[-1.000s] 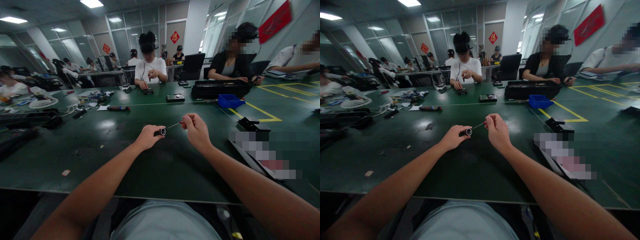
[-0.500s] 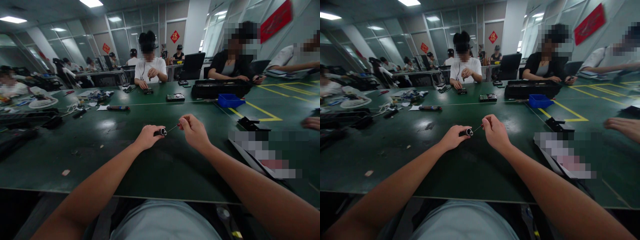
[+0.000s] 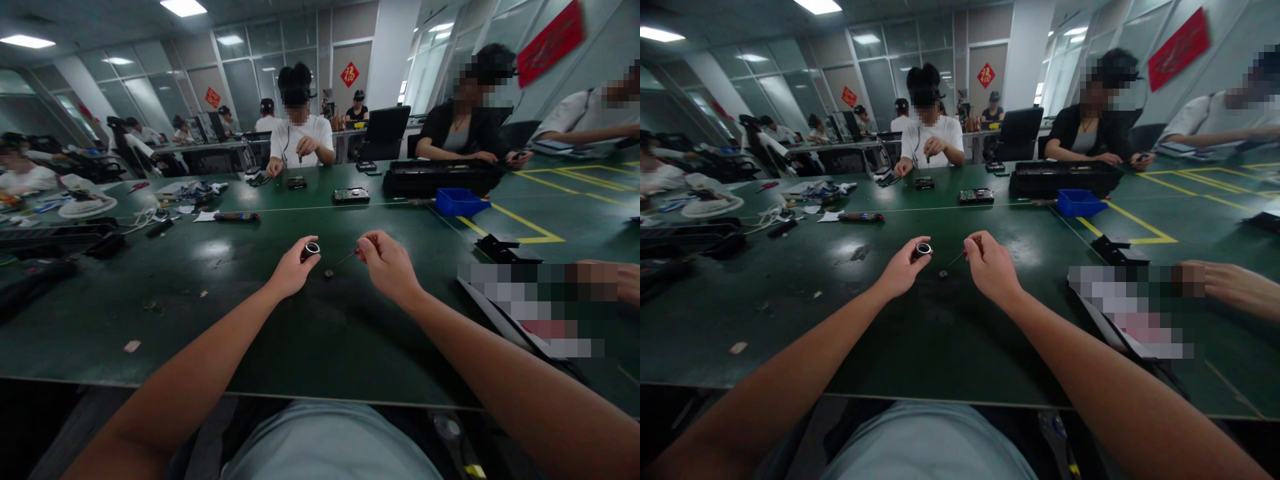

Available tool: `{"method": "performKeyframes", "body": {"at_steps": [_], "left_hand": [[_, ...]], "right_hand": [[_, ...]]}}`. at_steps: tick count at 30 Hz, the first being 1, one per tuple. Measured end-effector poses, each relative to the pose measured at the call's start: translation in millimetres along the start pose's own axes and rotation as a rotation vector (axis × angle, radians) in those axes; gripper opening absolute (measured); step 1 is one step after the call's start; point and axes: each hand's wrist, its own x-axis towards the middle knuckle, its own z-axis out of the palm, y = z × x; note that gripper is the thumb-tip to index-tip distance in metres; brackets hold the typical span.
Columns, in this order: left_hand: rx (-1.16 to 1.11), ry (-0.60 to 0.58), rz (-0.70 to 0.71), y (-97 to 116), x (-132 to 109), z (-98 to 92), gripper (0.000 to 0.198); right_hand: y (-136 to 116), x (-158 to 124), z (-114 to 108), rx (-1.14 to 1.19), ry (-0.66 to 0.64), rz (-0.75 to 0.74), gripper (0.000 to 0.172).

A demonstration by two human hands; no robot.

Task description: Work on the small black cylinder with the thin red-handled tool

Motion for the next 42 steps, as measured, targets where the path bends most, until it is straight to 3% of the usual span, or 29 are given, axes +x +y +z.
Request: {"method": "performKeyframes", "body": {"at_steps": [4, 12, 19, 23, 31, 34, 39, 42], "left_hand": [[0.085, -0.036, -0.062, 8, -3, -1.4, 0.034], [0.439, -0.190, 0.141, 16, -6, 7.1, 0.025], [0.720, -0.291, 0.172, 15, -6, 16.7, 0.036], [0.762, -0.306, 0.135, 17, -4, 20.9, 0.030], [0.393, -0.231, 0.044, 9, 0, 1.3, 0.022], [0.259, -0.125, -0.005, 8, 2, -15.9, 0.023], [-0.239, 0.109, -0.284, 8, 5, -49.9, 0.020], [-0.404, 0.224, -0.354, 5, 3, -75.6, 0.022]], "right_hand": [[1, 0, 1, 0.004, -0.009, 0.004, 0.025], [3, 0, 2, -0.002, -0.008, -0.008, 0.026], [-1, 0, 1, 0.003, -0.026, 0.006, 0.024], [-2, -1, 1, 0.006, -0.040, 0.007, 0.025], [-1, 0, 0, 0.003, -0.049, 0.019, 0.025], [1, 0, 1, 0.015, -0.056, 0.012, 0.024], [5, 0, 1, 0.026, -0.055, -0.019, 0.025], [5, 0, 1, 0.037, -0.057, -0.013, 0.025]]}}
